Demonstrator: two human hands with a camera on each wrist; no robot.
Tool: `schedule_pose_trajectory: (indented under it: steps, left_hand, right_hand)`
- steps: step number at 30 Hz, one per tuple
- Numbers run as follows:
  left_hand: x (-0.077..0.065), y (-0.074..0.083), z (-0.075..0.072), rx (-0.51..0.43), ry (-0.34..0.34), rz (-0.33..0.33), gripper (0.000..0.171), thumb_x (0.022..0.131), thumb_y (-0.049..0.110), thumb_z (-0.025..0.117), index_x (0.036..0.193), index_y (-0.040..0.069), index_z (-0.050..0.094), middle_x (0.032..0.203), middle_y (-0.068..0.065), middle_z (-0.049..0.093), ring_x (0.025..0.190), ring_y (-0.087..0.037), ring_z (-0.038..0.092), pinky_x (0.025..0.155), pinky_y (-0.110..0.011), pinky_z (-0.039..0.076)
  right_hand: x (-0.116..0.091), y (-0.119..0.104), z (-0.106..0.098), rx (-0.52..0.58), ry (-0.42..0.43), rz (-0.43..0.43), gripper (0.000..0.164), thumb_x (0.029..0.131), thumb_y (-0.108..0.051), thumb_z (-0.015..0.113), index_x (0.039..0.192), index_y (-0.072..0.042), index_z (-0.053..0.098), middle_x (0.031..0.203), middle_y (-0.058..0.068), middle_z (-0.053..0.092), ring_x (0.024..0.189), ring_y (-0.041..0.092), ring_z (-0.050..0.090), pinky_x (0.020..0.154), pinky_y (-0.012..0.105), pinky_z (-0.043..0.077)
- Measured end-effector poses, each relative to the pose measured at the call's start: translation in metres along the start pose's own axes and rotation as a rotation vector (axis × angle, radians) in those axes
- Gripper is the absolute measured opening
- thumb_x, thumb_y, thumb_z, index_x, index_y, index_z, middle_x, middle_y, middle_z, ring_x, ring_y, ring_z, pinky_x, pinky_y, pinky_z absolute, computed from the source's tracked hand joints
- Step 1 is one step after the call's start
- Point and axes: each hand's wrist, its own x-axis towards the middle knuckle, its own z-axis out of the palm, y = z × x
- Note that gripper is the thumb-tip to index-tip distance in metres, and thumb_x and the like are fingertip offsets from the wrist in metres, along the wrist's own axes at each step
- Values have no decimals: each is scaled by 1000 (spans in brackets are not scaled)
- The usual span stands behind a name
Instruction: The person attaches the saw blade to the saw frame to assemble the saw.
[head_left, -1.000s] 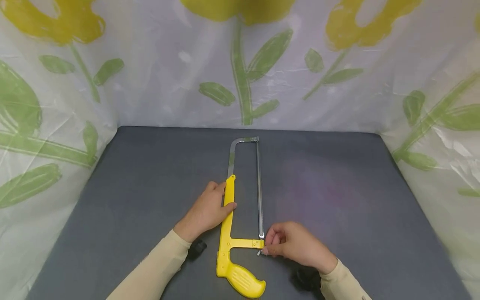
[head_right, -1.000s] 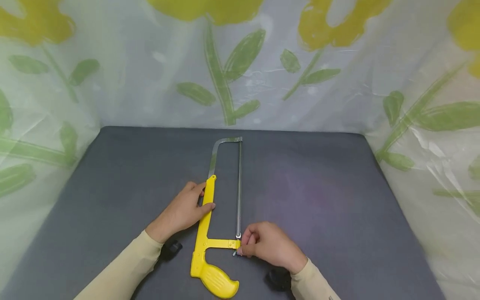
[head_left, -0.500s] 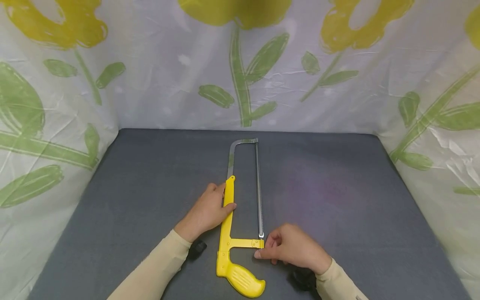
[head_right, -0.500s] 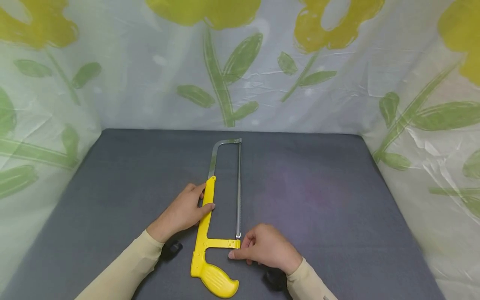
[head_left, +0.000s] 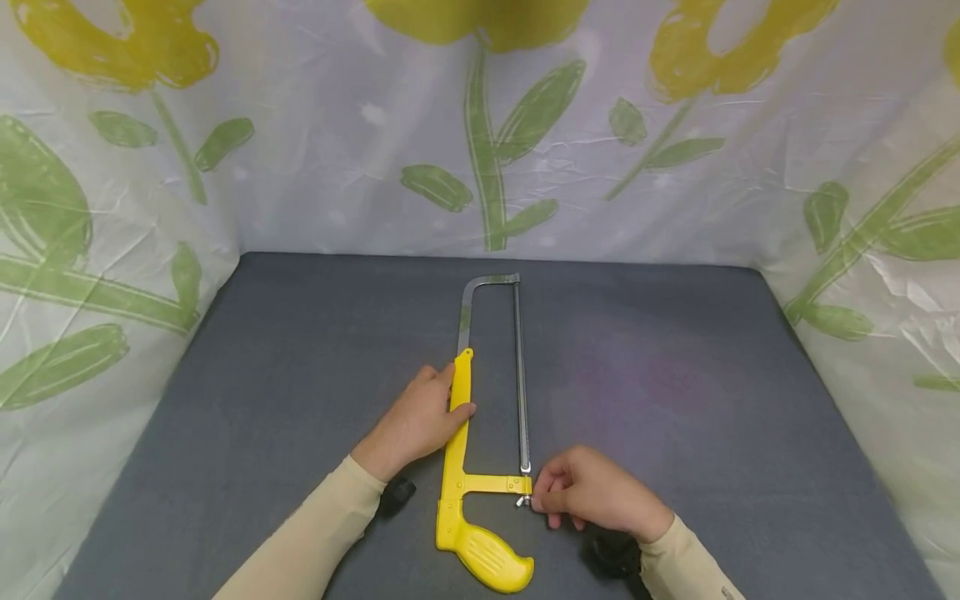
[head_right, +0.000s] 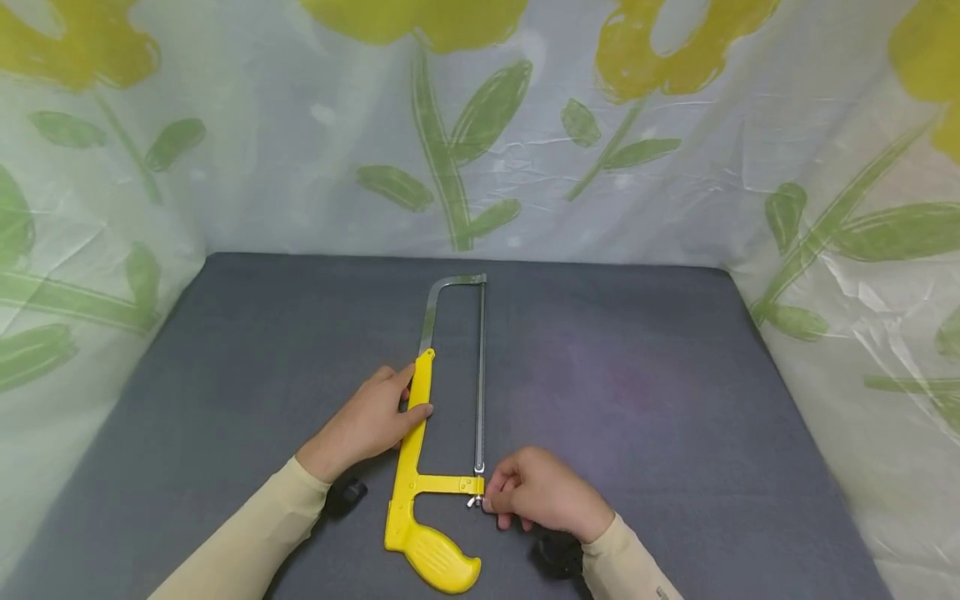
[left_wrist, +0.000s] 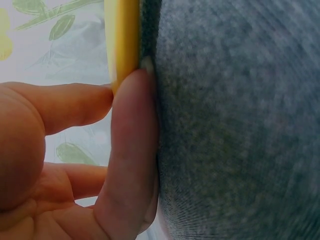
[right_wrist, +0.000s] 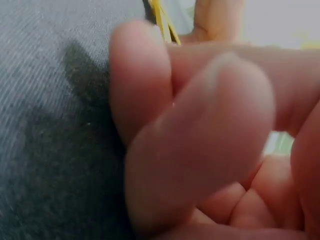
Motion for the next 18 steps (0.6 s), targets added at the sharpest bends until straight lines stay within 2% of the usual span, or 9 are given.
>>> schedule_pose_trajectory:
  steps: [6, 13, 15, 18]
  left_hand:
    - [0, 1, 0, 4, 3, -3, 83, 102, 34, 76, 165, -5, 38, 125, -21, 60, 86, -21, 55, 72, -30, 51]
    - [-2, 2, 2, -5, -9, -31, 82, 102, 33, 77, 164, -4, 39, 129, -22, 59, 88, -21, 56, 74, -30, 52]
    - [-2, 2, 1, -4, -6, -27, 81, 102, 33, 76, 164, -4, 39, 129, -22, 59, 88, -22, 55, 73, -30, 52]
    - [-3, 1, 0, -6, -5, -15, 81, 102, 33, 76, 164, -5, 39, 128, -22, 59, 86, -21, 54, 71, -29, 50]
  right_hand:
    - [0, -2, 0, -27, 17, 3, 14, 92, -17, 84, 79, -15, 78, 63, 0, 70, 47, 8, 49, 45, 25, 44]
    - [1, -3, 5, -79, 31, 56, 37, 89, -52, 86, 73, -20, 77, 61, -4, 71, 43, 9, 50, 45, 26, 43]
    - [1, -2, 5, -65, 33, 49, 35, 91, -47, 85, 73, -19, 77, 61, -3, 71, 43, 9, 50, 45, 27, 43]
    - [1, 0, 3, -24, 24, 27, 23, 92, -30, 85, 77, -14, 77, 62, 1, 71, 43, 10, 50, 44, 27, 45]
